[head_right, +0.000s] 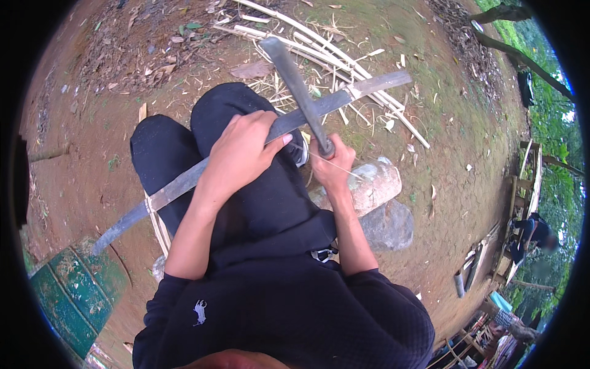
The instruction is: The person uses a large blade to shave and smooth several strips of wood while sitting on a log outdoors, turning the strips over to work on different sides.
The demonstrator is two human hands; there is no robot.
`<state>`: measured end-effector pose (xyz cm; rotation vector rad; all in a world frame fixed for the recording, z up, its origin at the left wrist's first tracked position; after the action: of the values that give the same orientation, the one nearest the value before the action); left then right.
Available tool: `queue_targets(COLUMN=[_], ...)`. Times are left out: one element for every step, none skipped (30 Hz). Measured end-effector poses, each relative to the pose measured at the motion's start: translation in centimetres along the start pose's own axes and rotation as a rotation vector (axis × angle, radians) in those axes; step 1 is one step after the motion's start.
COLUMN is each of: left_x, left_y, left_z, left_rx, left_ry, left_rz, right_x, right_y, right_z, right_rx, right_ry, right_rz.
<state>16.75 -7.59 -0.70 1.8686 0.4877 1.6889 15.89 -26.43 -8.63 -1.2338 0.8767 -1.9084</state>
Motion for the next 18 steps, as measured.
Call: queue_targets(left_x=[-0.2, -0.4, -0.5, -1.3, -1.5, -1.6, -1.9, -2.0, -2.0, -1.9, -1.8, -1.6, -1.6, -1.5, -1.5, -1.5, -1.5, -1.5], left_y=[-0.3, -0.7, -1.0, -1.3, -1.4, -1.4, -1.8, -1.8, -1.8, -1.6, -1.4, -1.2, -1.2, -1.2, -1.2, -1.3, -1.3, -1.4], left_z=[0.1, -0.2, -0.1, 0.2, 0.5, 0.6, 0.4, 0.4, 0.4, 0.2, 0.0, -0.2, -0.3, -0.4, -0.5, -0.5, -0.6, -0.7], left_rx=[0.091, 0.184, 0.13, 0.065, 0.005, -0.055, -0.056, -0.06, -0.064, -0.091, -0.117, -0.143, -0.143, -0.142, -0.141, -0.138, -0.134, -0.13], left_ry=[-0.092, -0.184, -0.102, -0.076, -0.05, -0.024, -0.019, -0.015, -0.011, 0.009, 0.03, 0.051, 0.052, 0.055, 0.057, 0.062, 0.066, 0.071], left_rz=[-0.046, -0.091, -0.073, -0.108, -0.138, -0.168, -0.165, -0.163, -0.161, -0.143, -0.125, -0.107, -0.097, -0.088, -0.079, -0.085, -0.092, -0.098], right_x=[-0.2, -0.4, -0.7, -0.9, -1.4, -1.9, -2.5, -2.7, -3.1, -3.3, -3.4, -3.4, -3.4, -3.5, -3.5, -3.5, -3.4, -3.4], right_y=[-0.5, -1.1, -1.5, -2.1, -2.8, -3.6, -4.4, -4.4, -4.1, -4.1, -4.1, -4.1, -4.1, -4.1, -3.8, -3.6, -3.6, -3.6], right_z=[0.0, 0.0, 0.2, 0.4, 0.5, 0.5, 0.6, 0.5, 0.3, 0.2, 0.1, 0.1, 0.0, -0.1, -0.2, -0.4, -0.4, -0.4], right_rx=[0.024, 0.047, 0.06, 0.093, 0.125, 0.156, 0.169, 0.197, 0.225, 0.254, 0.248, 0.243, 0.238, 0.259, 0.28, 0.302, 0.323, 0.344], right_ry=[0.004, 0.006, -0.036, -0.046, -0.057, -0.069, -0.078, -0.088, -0.097, -0.107, -0.101, -0.095, -0.089, -0.083, -0.077, -0.071, -0.062, -0.053], right_rz=[0.014, 0.028, 0.011, 0.014, 0.023, 0.031, -0.002, -0.031, -0.059, -0.087, -0.083, -0.078, -0.073, -0.122, -0.17, -0.218, -0.233, -0.247])
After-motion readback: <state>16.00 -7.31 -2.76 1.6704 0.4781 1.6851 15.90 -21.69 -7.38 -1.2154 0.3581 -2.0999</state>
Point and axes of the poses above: each hand's wrist, its own z-axis towards the middle knuckle, its own x-axis out of the back of the hand, y = z × x, the point moved 10 cm from there along z, towards the middle knuckle, and after that the axes turned 5 degrees about y, right-handed, at the moved point
